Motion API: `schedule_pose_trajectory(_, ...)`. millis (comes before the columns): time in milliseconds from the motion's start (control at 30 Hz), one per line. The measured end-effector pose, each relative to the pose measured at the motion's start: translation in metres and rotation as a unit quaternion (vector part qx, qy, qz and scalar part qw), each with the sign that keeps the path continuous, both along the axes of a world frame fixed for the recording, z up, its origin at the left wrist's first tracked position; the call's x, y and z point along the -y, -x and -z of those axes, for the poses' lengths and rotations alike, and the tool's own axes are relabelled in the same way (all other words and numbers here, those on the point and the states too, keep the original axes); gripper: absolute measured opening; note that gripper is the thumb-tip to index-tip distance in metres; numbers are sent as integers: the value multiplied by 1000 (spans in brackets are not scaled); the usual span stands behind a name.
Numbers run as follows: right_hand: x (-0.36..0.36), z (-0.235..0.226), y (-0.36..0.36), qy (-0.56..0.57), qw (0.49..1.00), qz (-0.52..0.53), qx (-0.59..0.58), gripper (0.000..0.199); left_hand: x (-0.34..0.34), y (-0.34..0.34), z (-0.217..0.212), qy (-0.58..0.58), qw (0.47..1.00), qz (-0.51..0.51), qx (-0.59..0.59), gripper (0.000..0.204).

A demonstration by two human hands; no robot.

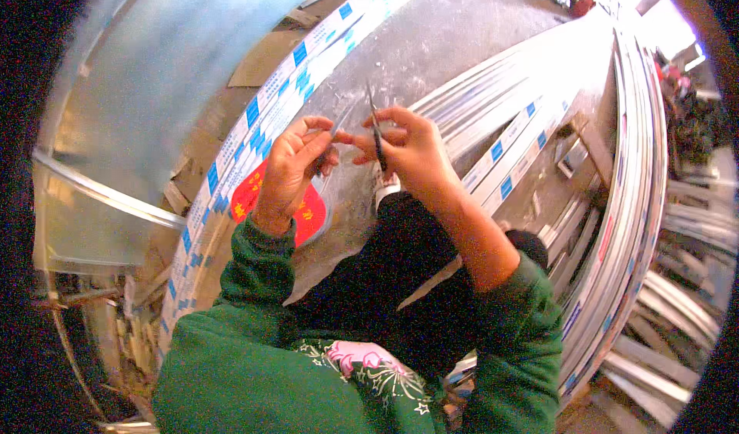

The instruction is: The person sits on the floor and uses scissors to cut a length of clear plastic tubing into several short pieces. The person repeatedly pulls tubing from a spool, cuts it, and places the pieces on the floor among metal profiles.

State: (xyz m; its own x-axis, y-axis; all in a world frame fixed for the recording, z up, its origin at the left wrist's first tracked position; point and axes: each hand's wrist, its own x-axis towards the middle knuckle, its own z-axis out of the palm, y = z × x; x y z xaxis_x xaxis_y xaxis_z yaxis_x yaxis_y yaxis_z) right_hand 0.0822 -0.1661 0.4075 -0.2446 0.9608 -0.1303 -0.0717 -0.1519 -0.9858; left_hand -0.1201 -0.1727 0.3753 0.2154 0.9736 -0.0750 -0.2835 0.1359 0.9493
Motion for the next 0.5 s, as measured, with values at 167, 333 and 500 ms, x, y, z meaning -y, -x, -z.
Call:
schedule_pose_trajectory(167, -10, 4, -1, -62, 997, 41, -26, 30, 11, -14, -16, -9, 999, 33, -14, 21)
schedule_pose_trajectory(333, -16, 5, -12, -84, 993, 8, -84, 29, 18, -16, -16, -14, 992, 106, -70, 19)
schedule_pose_trajectory(500, -54, 1, -57, -256, 945, 145, -143, 16, 43, 10, 6, 30, 973, 133, -186, 24)
